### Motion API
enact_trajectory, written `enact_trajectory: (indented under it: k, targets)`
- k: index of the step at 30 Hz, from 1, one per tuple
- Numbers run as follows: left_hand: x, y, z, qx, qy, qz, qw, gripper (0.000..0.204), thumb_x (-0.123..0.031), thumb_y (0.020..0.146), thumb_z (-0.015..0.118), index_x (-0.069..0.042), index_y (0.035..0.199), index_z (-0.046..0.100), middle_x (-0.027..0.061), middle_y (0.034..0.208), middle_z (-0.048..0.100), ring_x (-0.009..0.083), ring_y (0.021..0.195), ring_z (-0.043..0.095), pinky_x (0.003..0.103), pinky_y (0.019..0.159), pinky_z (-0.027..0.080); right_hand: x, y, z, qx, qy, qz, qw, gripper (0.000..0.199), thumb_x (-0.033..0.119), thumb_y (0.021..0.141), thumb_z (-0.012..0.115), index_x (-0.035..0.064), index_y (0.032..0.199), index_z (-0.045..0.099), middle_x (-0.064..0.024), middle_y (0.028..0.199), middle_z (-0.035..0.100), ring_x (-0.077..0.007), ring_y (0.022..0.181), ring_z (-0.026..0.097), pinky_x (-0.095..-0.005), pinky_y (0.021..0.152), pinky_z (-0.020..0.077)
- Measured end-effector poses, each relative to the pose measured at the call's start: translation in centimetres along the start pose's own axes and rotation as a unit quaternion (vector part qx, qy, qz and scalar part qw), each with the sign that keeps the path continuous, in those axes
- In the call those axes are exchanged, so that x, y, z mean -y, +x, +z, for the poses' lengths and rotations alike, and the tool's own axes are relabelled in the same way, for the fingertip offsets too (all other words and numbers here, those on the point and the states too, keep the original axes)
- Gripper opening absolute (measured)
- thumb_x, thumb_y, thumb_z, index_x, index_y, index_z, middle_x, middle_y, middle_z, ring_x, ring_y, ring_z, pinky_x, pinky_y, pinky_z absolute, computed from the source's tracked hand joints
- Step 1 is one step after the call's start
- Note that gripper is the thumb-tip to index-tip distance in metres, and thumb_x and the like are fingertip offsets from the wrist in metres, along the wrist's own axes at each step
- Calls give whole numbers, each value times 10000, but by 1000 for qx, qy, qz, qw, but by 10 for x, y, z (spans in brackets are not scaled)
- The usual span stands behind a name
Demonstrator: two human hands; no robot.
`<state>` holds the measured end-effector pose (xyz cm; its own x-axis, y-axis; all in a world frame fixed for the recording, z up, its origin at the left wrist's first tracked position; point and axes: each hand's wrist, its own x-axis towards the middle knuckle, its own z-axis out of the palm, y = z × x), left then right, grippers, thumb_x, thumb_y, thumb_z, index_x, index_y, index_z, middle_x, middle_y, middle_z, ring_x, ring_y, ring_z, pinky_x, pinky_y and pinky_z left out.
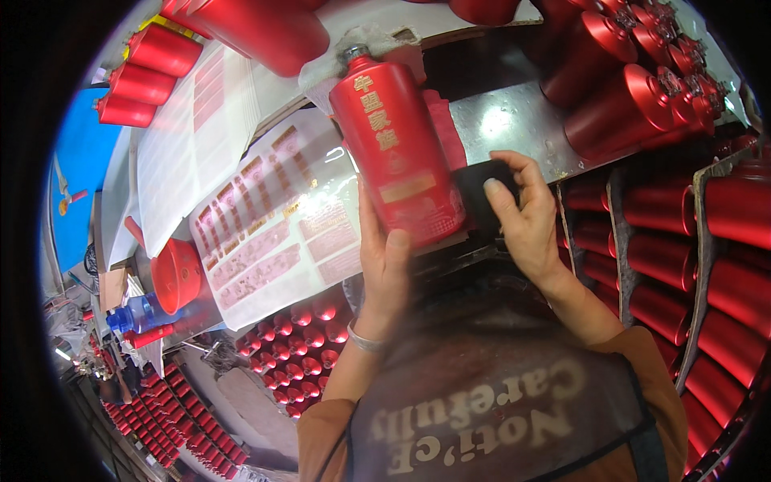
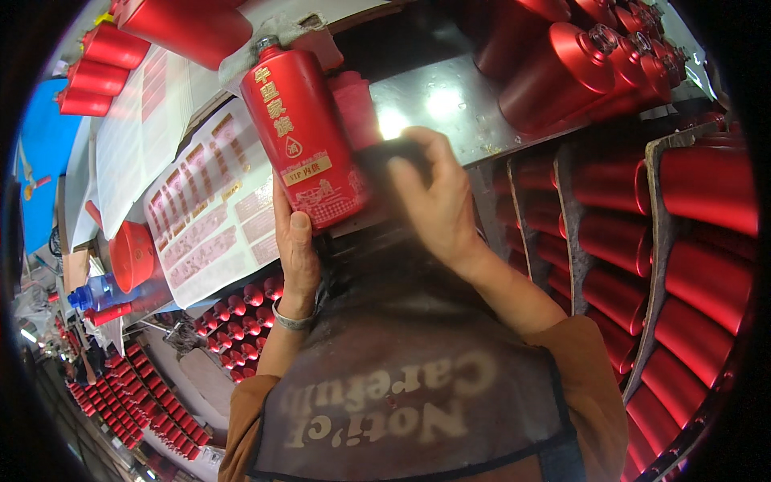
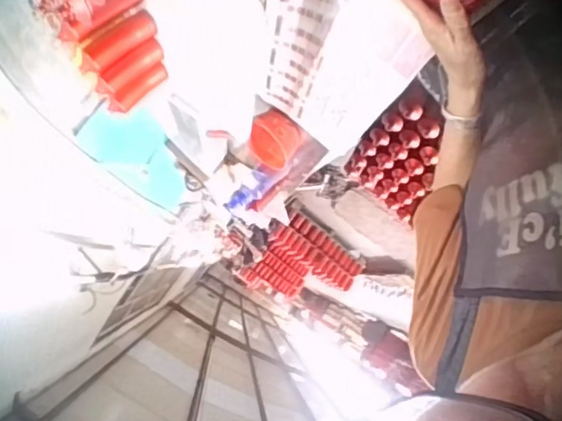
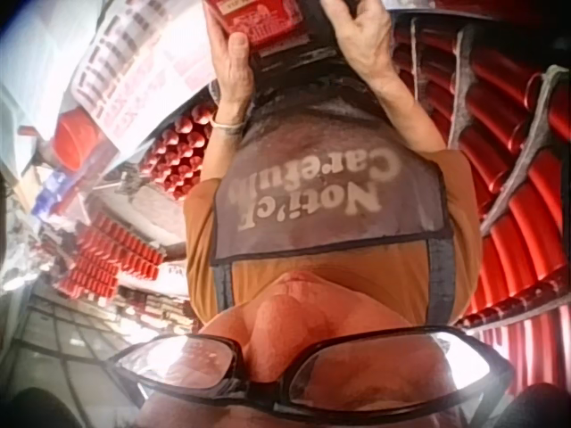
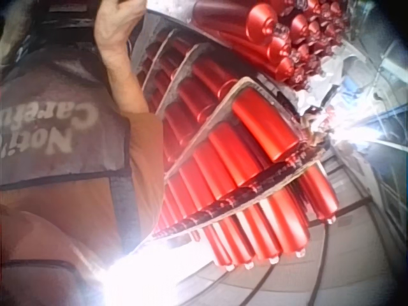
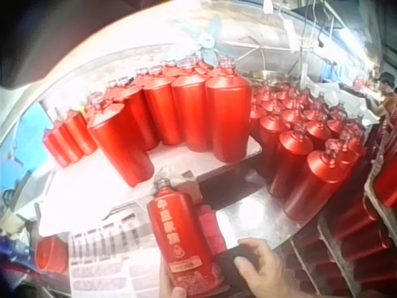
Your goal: The person picks red metal cylinders from a tray, applies a printed label to each cylinder, smooths the label with a black tool, and places the labeled cylinder back into the tray. The process is repeated for multiple cylinders.
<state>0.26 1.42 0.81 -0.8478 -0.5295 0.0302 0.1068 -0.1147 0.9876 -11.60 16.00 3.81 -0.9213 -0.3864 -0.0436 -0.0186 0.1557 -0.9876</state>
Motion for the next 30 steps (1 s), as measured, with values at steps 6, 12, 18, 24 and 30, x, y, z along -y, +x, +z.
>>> enact_trajectory:
  k: [6,12,18,24,30]
  targets:
    - [1,4,-16,38,177,39,983,1048,-116,818,786,32,1600,104,216,1538,410,285,1412,435,384,1154,357,17,-10,-1,22,-166,-405,899,305,-17,764,699,57,1060,688,-71,1033,691,-255,884,646,-360,789,493]
    - [-3,3,-11,-31,260,129,956,957,-70,753,819,6,1564,317,241,1487,474,336,1362,499,409,1114,408,45,-15,5,152,-175,-489,841,282,74,736,692,92,1015,726,-21,1046,696,-227,859,634,-369,767,476]
    - [-11,2,-8,-42,305,139,941,922,-90,723,842,16,1522,392,275,1517,424,423,1395,444,454,1130,394,48,-8,4,149,-192,-512,824,283,83,722,711,69,1004,724,-43,1028,695,-237,851,644,-371,757,491]
    - [-14,2,-4,-51,315,138,937,944,-120,706,857,11,1519,395,282,1522,415,435,1391,442,459,1126,399,59,-6,10,70,-239,-470,847,283,116,730,710,83,1011,712,-51,1025,685,-224,861,633,-365,791,481]
    - [-14,1,-7,-48,310,139,939,920,-58,721,816,31,1525,376,280,1493,452,407,1386,462,432,1121,405,42,-17,16,186,-128,-460,859,362,-9,706,750,48,1061,709,-82,979,706,-252,789,665,-357,685,532]
